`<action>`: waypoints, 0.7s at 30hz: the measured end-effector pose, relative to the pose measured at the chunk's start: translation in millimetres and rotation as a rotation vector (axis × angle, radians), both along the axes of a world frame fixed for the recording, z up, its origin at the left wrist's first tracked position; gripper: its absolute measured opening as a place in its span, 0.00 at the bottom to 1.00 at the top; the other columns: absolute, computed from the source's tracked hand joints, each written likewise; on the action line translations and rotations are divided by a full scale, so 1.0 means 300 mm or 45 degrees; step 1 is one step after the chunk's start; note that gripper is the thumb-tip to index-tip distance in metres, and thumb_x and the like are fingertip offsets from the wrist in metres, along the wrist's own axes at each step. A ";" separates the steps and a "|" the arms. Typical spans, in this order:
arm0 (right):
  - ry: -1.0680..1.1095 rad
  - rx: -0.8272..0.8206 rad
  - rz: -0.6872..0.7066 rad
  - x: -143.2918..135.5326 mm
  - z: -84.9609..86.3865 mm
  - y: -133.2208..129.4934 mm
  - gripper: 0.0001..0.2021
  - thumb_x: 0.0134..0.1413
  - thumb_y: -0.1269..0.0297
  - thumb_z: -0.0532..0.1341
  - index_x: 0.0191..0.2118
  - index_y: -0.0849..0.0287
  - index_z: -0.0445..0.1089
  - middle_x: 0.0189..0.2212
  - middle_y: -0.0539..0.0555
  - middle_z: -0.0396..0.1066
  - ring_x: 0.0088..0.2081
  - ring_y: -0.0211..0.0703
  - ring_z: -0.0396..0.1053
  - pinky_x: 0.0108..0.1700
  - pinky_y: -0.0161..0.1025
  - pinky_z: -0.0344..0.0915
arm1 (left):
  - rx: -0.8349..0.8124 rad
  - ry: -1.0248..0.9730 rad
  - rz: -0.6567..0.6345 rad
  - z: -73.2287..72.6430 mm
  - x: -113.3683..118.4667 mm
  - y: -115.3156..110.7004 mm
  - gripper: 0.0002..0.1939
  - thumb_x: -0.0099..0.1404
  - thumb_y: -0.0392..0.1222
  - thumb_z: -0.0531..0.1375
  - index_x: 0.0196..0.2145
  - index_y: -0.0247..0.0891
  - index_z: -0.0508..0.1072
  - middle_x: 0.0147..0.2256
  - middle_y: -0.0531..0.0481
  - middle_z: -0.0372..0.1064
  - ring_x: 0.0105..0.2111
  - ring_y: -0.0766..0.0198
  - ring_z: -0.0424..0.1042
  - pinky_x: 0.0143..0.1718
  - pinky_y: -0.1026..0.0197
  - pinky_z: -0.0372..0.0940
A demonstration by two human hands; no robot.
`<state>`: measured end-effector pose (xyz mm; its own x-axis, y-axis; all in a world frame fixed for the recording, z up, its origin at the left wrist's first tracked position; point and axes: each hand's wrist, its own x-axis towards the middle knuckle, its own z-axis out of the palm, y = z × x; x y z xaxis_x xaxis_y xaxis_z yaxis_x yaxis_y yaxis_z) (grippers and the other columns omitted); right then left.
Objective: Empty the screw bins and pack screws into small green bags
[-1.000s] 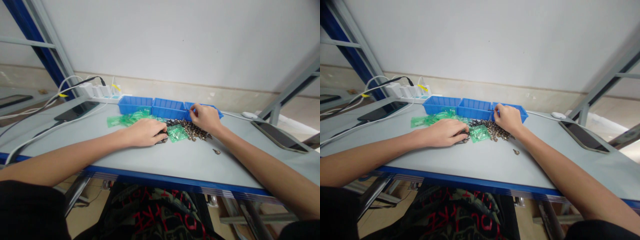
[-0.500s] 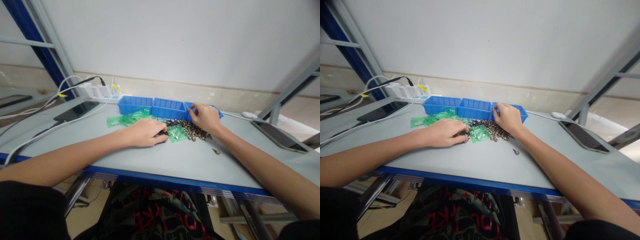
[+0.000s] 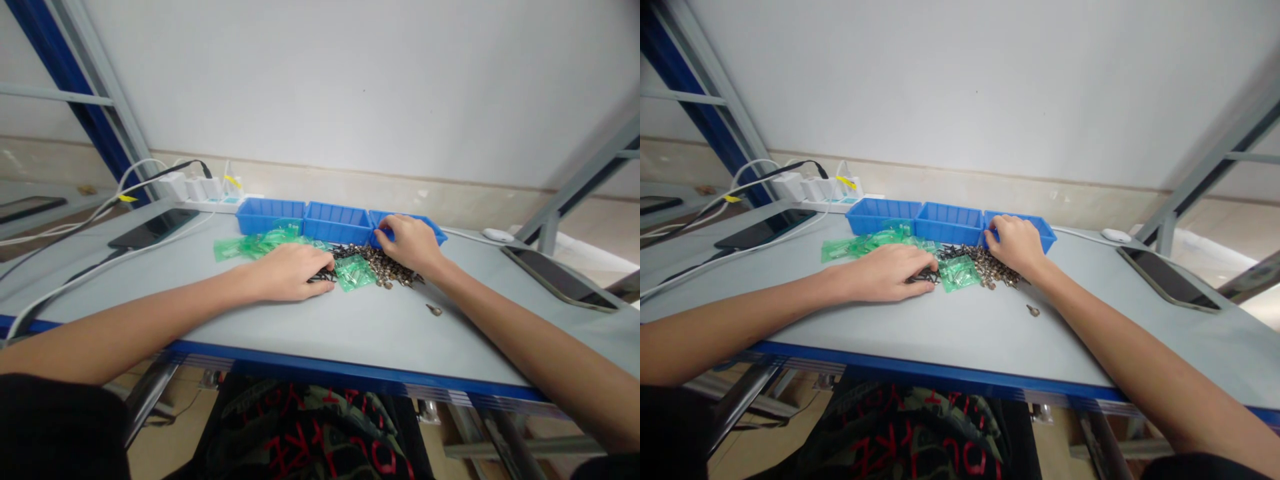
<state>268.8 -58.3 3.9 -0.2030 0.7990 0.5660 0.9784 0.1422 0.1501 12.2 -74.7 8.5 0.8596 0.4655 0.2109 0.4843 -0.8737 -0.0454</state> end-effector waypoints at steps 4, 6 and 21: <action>0.002 -0.004 0.003 -0.002 0.001 -0.005 0.10 0.55 0.60 0.53 0.34 0.58 0.69 0.35 0.56 0.73 0.34 0.49 0.69 0.31 0.39 0.55 | -0.020 0.014 -0.007 0.009 -0.003 -0.001 0.11 0.64 0.49 0.53 0.37 0.38 0.64 0.34 0.48 0.69 0.31 0.61 0.67 0.30 0.61 0.54; 0.004 -0.005 0.001 -0.003 0.001 -0.006 0.10 0.55 0.60 0.53 0.34 0.58 0.68 0.34 0.56 0.73 0.34 0.48 0.69 0.31 0.39 0.55 | -0.024 0.025 -0.040 0.013 -0.006 0.000 0.11 0.64 0.48 0.53 0.36 0.38 0.64 0.34 0.49 0.69 0.31 0.61 0.66 0.30 0.61 0.55; 0.007 0.149 0.075 -0.004 -0.009 -0.005 0.13 0.56 0.58 0.52 0.35 0.61 0.70 0.32 0.60 0.71 0.38 0.52 0.64 0.37 0.43 0.57 | -0.083 0.044 -0.199 0.019 -0.016 0.002 0.07 0.62 0.36 0.51 0.37 0.38 0.66 0.33 0.49 0.68 0.33 0.62 0.66 0.36 0.60 0.57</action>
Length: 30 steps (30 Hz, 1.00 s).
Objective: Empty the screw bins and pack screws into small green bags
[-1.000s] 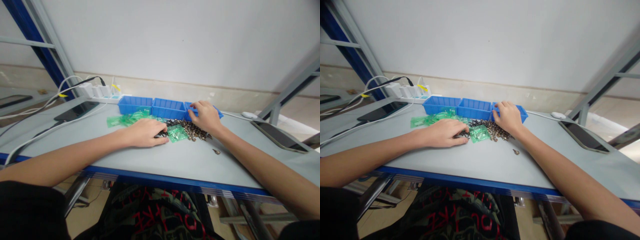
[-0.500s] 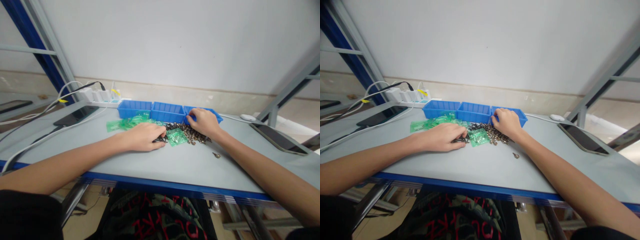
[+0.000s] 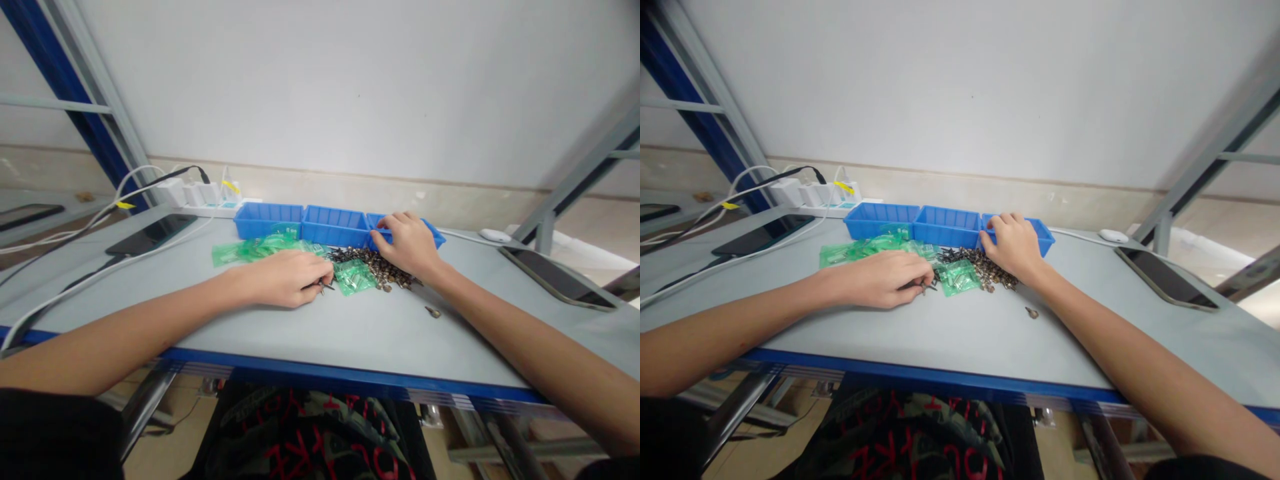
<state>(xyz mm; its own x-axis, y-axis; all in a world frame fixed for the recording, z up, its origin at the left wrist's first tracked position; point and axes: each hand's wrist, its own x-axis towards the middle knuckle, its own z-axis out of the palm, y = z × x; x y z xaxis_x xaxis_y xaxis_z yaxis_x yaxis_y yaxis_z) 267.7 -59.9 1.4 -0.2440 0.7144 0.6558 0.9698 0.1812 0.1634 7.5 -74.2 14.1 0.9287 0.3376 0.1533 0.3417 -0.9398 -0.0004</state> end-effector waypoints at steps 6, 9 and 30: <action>-0.006 0.034 0.173 -0.031 0.010 -0.028 0.13 0.57 0.59 0.52 0.35 0.62 0.70 0.32 0.59 0.69 0.39 0.51 0.62 0.42 0.44 0.58 | 0.002 -0.021 -0.019 0.000 -0.001 0.003 0.07 0.62 0.35 0.51 0.36 0.38 0.67 0.33 0.49 0.68 0.33 0.62 0.67 0.36 0.61 0.58; -0.006 0.011 0.263 -0.055 0.013 -0.050 0.13 0.57 0.60 0.52 0.34 0.61 0.70 0.32 0.58 0.69 0.38 0.50 0.62 0.42 0.44 0.58 | 0.000 -0.020 -0.021 0.003 -0.001 0.003 0.07 0.64 0.37 0.51 0.37 0.38 0.68 0.34 0.49 0.68 0.34 0.62 0.67 0.36 0.61 0.58; -0.109 -0.166 0.315 -0.045 -0.015 -0.010 0.18 0.59 0.60 0.52 0.52 0.62 0.65 0.50 0.62 0.66 0.52 0.55 0.61 0.48 0.51 0.60 | 0.004 0.000 0.000 -0.003 -0.001 0.008 0.06 0.65 0.40 0.52 0.36 0.39 0.67 0.34 0.51 0.68 0.34 0.63 0.67 0.36 0.61 0.57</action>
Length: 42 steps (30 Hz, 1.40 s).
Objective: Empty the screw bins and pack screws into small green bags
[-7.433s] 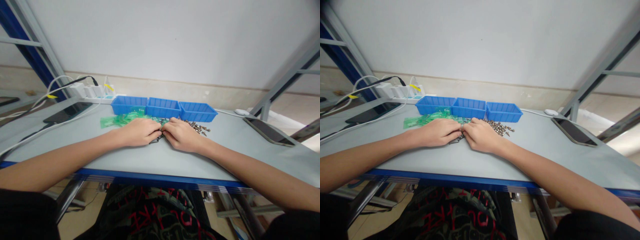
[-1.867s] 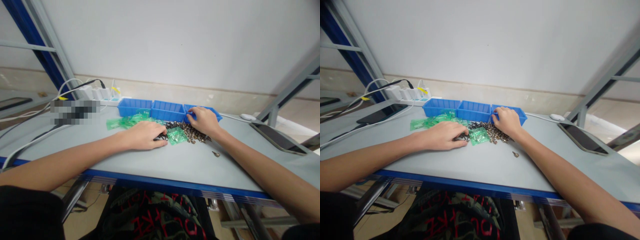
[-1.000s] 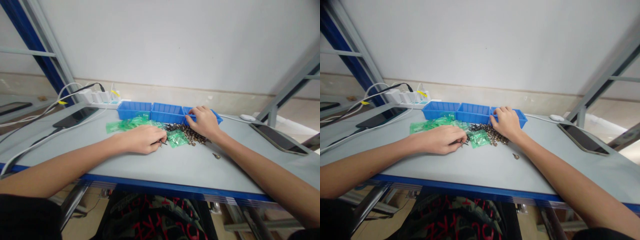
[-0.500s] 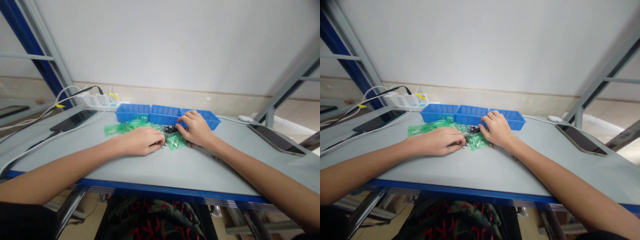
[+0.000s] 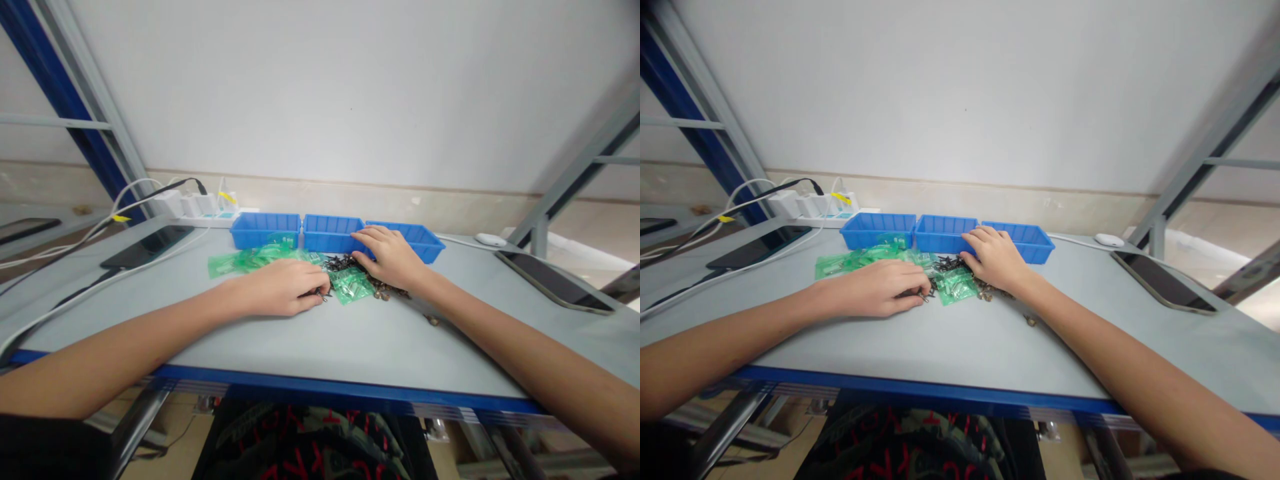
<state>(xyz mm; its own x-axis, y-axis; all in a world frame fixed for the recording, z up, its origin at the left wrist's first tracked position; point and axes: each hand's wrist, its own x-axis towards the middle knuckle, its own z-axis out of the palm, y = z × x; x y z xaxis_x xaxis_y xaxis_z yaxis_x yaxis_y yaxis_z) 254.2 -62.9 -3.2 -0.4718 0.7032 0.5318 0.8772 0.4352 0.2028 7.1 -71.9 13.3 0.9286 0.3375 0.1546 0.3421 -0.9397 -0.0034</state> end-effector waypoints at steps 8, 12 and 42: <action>0.130 -0.015 0.222 0.033 -0.008 0.034 0.18 0.55 0.62 0.56 0.50 0.65 0.65 0.45 0.62 0.68 0.46 0.51 0.64 0.50 0.48 0.62 | -0.012 -0.021 -0.035 0.010 -0.003 -0.006 0.06 0.65 0.41 0.52 0.37 0.39 0.68 0.33 0.51 0.68 0.33 0.64 0.67 0.35 0.63 0.58; 0.114 -0.017 0.268 0.047 -0.008 0.047 0.18 0.55 0.62 0.56 0.50 0.66 0.65 0.44 0.62 0.68 0.46 0.52 0.65 0.49 0.49 0.63 | -0.025 -0.236 0.041 0.035 -0.016 0.031 0.10 0.66 0.43 0.51 0.39 0.38 0.68 0.34 0.50 0.69 0.34 0.64 0.68 0.35 0.64 0.60; 0.098 -0.117 0.048 0.057 -0.003 0.065 0.26 0.55 0.55 0.55 0.53 0.71 0.65 0.53 0.67 0.63 0.55 0.55 0.62 0.56 0.49 0.60 | 0.123 -0.260 0.432 0.019 -0.060 0.303 0.22 0.60 0.47 0.53 0.50 0.33 0.67 0.49 0.43 0.68 0.45 0.55 0.69 0.49 0.55 0.61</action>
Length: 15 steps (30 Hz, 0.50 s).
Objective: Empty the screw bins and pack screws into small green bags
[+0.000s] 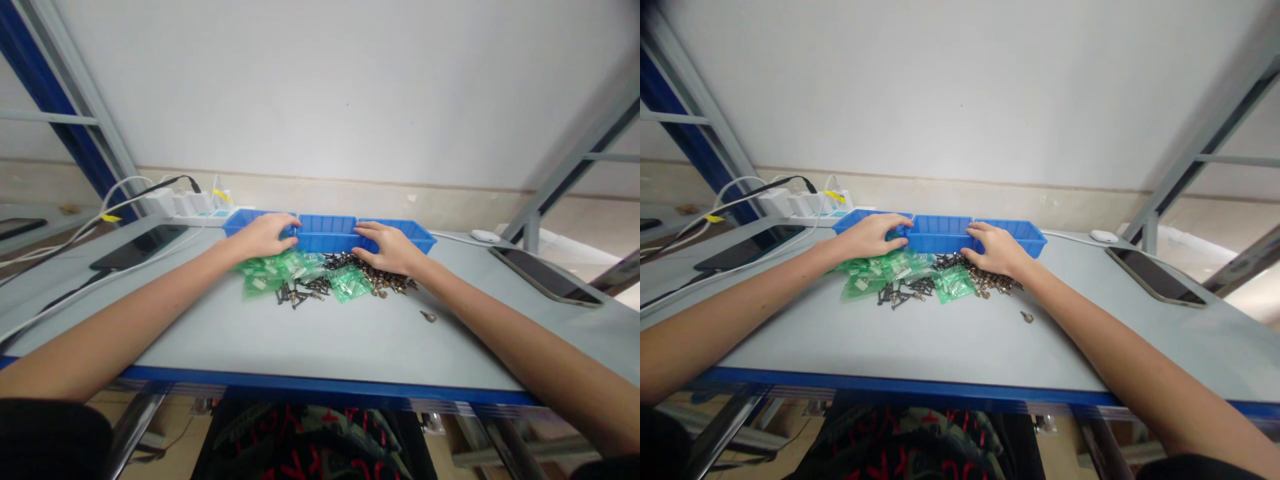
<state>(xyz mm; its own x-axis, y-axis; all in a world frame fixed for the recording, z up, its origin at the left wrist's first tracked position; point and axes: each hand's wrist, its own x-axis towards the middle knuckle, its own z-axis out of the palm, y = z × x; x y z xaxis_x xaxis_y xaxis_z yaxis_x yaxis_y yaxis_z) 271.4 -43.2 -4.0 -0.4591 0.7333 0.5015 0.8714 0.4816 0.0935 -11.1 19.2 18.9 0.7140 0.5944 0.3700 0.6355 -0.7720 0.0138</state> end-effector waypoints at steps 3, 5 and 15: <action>-0.029 -0.009 0.003 0.002 0.005 -0.003 0.26 0.55 0.56 0.55 0.54 0.71 0.64 0.54 0.66 0.63 0.55 0.54 0.61 0.57 0.48 0.59 | 0.005 0.008 0.010 -0.002 -0.001 -0.003 0.23 0.61 0.48 0.52 0.51 0.33 0.66 0.50 0.42 0.67 0.48 0.54 0.67 0.50 0.54 0.60; -0.046 -0.007 0.004 0.004 0.006 -0.007 0.26 0.55 0.57 0.55 0.55 0.71 0.63 0.54 0.65 0.63 0.56 0.53 0.61 0.57 0.48 0.59 | 0.005 0.009 0.020 -0.002 -0.002 -0.006 0.24 0.61 0.48 0.52 0.51 0.33 0.66 0.51 0.42 0.67 0.49 0.53 0.67 0.51 0.54 0.60; -0.042 -0.022 0.060 0.006 0.003 -0.015 0.26 0.55 0.59 0.55 0.56 0.72 0.61 0.55 0.67 0.60 0.57 0.54 0.59 0.58 0.50 0.57 | -0.010 0.035 0.054 0.009 -0.004 -0.025 0.23 0.62 0.48 0.51 0.51 0.34 0.66 0.51 0.44 0.67 0.49 0.55 0.66 0.52 0.55 0.59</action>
